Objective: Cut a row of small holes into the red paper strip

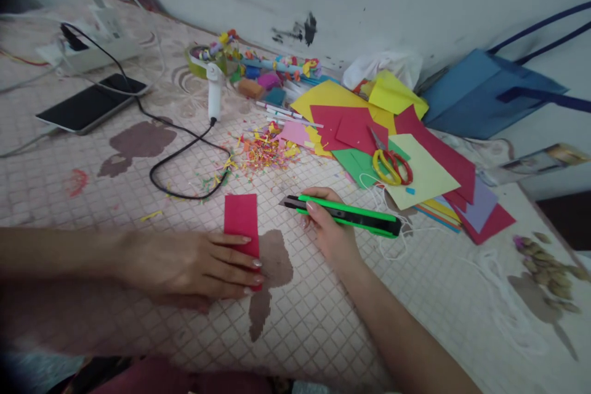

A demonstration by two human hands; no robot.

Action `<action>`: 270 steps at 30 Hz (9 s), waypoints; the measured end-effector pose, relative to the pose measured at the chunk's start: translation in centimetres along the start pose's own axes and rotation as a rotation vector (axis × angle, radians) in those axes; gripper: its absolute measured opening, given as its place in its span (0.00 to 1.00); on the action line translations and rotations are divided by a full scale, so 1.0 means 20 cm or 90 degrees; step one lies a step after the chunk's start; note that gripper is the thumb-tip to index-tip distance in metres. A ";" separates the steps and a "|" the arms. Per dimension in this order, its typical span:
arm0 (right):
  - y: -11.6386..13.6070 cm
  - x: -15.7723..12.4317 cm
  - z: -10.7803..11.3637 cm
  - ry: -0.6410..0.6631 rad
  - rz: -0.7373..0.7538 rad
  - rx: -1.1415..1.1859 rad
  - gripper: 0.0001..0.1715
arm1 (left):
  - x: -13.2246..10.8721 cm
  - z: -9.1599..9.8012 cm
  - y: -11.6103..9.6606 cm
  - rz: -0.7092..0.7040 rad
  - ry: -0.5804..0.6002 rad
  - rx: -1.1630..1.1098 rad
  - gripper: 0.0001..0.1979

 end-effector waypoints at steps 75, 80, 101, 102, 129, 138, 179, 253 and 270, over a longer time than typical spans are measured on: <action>-0.03 0.05 -0.07 0.003 -0.001 0.084 0.08 | -0.08 0.28 0.22 0.264 -0.308 0.113 0.10; -0.02 0.03 -0.07 0.002 -0.015 0.051 0.09 | -0.08 0.14 0.11 0.218 -0.265 0.165 0.11; 0.03 -0.11 -0.10 0.222 -0.171 -0.057 0.11 | -0.04 0.03 0.03 0.065 -0.237 0.304 0.11; 0.04 -0.10 -0.08 0.165 -0.127 -0.043 0.09 | -0.05 0.03 0.04 0.078 -0.249 0.307 0.09; 0.00 0.02 0.00 0.049 -0.010 -0.001 0.09 | 0.09 -0.11 -0.09 -0.059 0.034 0.235 0.18; 0.01 -0.08 -0.04 0.138 0.009 -0.036 0.11 | 0.06 -0.10 -0.12 -0.064 -0.030 0.288 0.20; -0.03 0.04 -0.14 0.068 0.033 -0.136 0.13 | -0.07 -0.10 -0.09 0.126 -0.049 0.216 0.23; 0.04 -0.05 -0.13 0.412 0.120 -0.400 0.17 | -0.09 -0.06 -0.08 -0.031 -0.028 0.102 0.18; 0.07 -0.05 -0.15 0.431 0.110 -0.403 0.14 | -0.09 -0.05 -0.08 -0.012 -0.020 0.084 0.18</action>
Point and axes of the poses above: each hand's wrist, its own x-axis towards the middle knuckle, its own z-axis out of the back of the hand, y = z × x, the point moved 1 cm from there along x, towards the middle knuckle, and after that the axes turned 14 degrees about -z, right-handed, at the moved point
